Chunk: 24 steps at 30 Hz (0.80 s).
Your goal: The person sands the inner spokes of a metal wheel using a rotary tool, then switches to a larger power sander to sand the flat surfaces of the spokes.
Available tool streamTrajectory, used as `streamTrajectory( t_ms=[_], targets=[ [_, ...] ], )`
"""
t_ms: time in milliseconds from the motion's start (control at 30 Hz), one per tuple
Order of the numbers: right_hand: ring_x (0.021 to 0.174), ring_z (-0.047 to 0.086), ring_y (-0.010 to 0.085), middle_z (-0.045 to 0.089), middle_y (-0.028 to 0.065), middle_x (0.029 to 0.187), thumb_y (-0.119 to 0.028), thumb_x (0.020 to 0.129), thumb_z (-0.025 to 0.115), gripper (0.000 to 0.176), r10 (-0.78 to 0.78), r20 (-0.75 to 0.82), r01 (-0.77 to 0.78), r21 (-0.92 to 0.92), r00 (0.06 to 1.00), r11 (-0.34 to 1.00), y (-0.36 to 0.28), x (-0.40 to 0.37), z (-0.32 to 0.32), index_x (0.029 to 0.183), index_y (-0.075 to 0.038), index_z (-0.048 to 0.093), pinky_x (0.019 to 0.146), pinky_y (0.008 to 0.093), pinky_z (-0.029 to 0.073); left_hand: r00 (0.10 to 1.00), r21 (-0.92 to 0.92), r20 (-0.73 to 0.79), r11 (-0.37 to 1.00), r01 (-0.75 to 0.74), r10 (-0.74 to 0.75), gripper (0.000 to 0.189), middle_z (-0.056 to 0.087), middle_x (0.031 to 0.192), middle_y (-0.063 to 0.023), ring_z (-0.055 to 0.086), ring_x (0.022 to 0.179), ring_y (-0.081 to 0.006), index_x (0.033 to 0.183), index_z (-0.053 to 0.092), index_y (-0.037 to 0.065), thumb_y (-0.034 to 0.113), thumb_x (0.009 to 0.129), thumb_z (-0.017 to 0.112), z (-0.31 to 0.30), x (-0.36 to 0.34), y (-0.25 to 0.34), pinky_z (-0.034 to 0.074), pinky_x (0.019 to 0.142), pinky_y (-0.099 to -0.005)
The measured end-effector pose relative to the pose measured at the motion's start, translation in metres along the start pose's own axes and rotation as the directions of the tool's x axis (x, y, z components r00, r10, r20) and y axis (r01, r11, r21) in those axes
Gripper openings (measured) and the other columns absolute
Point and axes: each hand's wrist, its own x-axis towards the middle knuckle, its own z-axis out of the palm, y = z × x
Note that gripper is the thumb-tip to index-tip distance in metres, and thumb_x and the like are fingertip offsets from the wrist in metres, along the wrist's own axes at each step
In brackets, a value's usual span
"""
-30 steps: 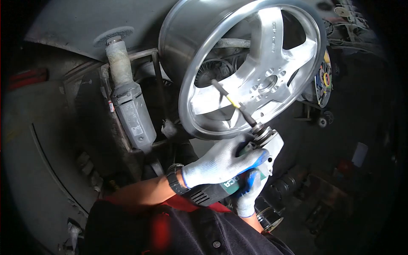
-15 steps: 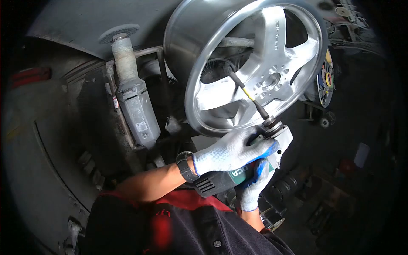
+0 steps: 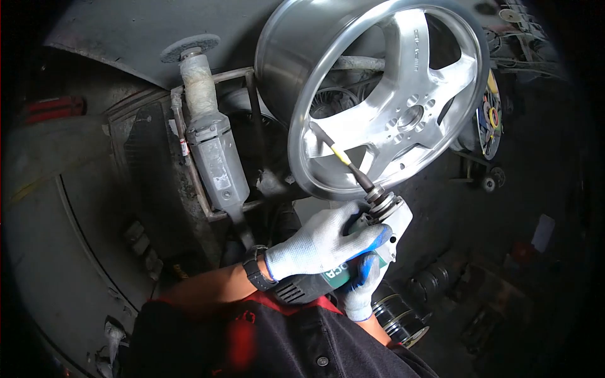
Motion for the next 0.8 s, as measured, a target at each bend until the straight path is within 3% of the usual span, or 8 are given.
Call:
streamTrajectory(
  t_ms=[67, 167, 267, 400, 500, 600, 700, 800],
  targets=[
    [0.118, 0.057, 0.0199, 0.057, 0.0089, 0.129, -0.044, 0.092, 0.066, 0.064, 0.0, -0.003, 0.0, 0.015, 1.0, 1.0, 0.005, -0.004, -0.003, 0.136, -0.003, 0.047, 0.101, 0.035, 0.045, 0.996, -0.008, -0.05, 0.997, -0.079, 0.079, 0.037, 0.067, 0.097, -0.0127, 0.06, 0.089, -0.0121, 0.121, 0.056, -0.002, 0.027, 0.099, 0.06, 0.005, -0.002, -0.006, 0.049, 0.081, -0.032],
    [0.119, 0.056, 0.0196, 0.055, 0.0081, 0.131, -0.045, 0.093, 0.064, 0.064, 0.016, 0.017, -0.017, 0.058, 1.0, 0.998, 0.009, -0.003, -0.007, 0.139, -0.004, 0.045, 0.103, 0.0357, 0.044, 0.996, 0.02, -0.043, 0.997, -0.073, 0.074, 0.036, 0.067, 0.097, -0.0126, 0.06, 0.088, -0.0127, 0.119, 0.056, -0.003, 0.028, 0.099, 0.061, 0.004, -0.001, -0.006, 0.049, 0.079, -0.0325],
    [0.118, 0.057, 0.0199, 0.057, 0.0097, 0.13, -0.035, 0.09, 0.066, 0.071, -0.066, -0.012, 0.066, -0.047, 0.998, 0.997, 0.011, 0.015, -0.015, 0.144, 0.0, 0.036, 0.104, 0.0343, 0.043, 0.992, 0.009, -0.03, 0.993, -0.121, 0.122, 0.038, 0.066, 0.093, -0.0116, 0.059, 0.087, -0.0118, 0.116, 0.058, -0.003, 0.031, 0.099, 0.061, 0.004, 0.016, -0.004, 0.049, 0.079, -0.0322],
    [0.115, 0.058, 0.0174, 0.059, 0.0087, 0.125, -0.038, 0.091, 0.068, 0.061, -0.113, -0.061, 0.115, 0.027, 0.992, 0.993, -0.003, 0.036, -0.007, 0.134, 0.0, 0.05, 0.101, 0.0333, 0.044, 0.994, -0.001, 0.083, 0.997, -0.078, 0.078, 0.041, 0.065, 0.085, -0.0124, 0.059, 0.082, -0.0112, 0.108, 0.06, -0.003, 0.037, 0.1, 0.058, 0.005, 0.044, 0.007, 0.049, 0.075, -0.0323],
    [0.113, 0.059, 0.0172, 0.059, 0.0086, 0.125, -0.035, 0.09, 0.069, 0.06, -0.112, -0.119, 0.119, 0.059, 0.987, 0.991, -0.006, 0.039, -0.005, 0.135, 0.0, 0.048, 0.1, 0.0337, 0.045, 0.982, 0.057, 0.119, 0.986, -0.154, 0.146, 0.041, 0.067, 0.087, -0.0134, 0.06, 0.083, -0.0109, 0.11, 0.06, -0.003, 0.036, 0.101, 0.057, 0.007, 0.057, 0.003, 0.049, 0.076, -0.0323],
    [0.116, 0.057, 0.0181, 0.057, 0.0085, 0.127, -0.034, 0.089, 0.071, 0.068, -0.136, -0.118, 0.144, 0.061, 0.984, 0.988, -0.007, 0.036, -0.002, 0.14, -0.001, 0.042, 0.103, 0.0345, 0.043, 0.978, -0.048, 0.121, 0.986, -0.163, 0.167, 0.04, 0.067, 0.092, -0.0126, 0.059, 0.087, -0.011, 0.114, 0.06, -0.003, 0.034, 0.1, 0.057, 0.009, 0.052, -0.003, 0.049, 0.079, -0.0318],
    [0.125, 0.051, 0.0201, 0.051, 0.0096, 0.135, -0.043, 0.082, 0.077, 0.091, -0.106, -0.143, 0.111, 0.026, 0.984, 0.993, -0.002, 0.022, 0.0, 0.148, -0.003, 0.029, 0.108, 0.0357, 0.039, 0.983, 0.029, 0.083, 0.986, -0.164, 0.161, 0.038, 0.067, 0.096, -0.0118, 0.058, 0.091, -0.0112, 0.118, 0.059, -0.002, 0.032, 0.1, 0.057, 0.005, 0.035, 0.001, 0.049, 0.081, -0.0325],
    [0.125, 0.05, 0.0201, 0.051, 0.0102, 0.135, -0.046, 0.082, 0.077, 0.093, -0.12, -0.064, 0.116, -0.059, 0.991, 0.991, 0.017, 0.012, -0.015, 0.148, -0.001, 0.029, 0.107, 0.0353, 0.039, 0.994, -0.009, 0.052, 0.996, -0.092, 0.093, 0.038, 0.067, 0.098, -0.0125, 0.059, 0.094, -0.012, 0.12, 0.057, -0.002, 0.028, 0.098, 0.061, 0.004, 0.015, 0.001, 0.049, 0.083, -0.0342]
  ],
)
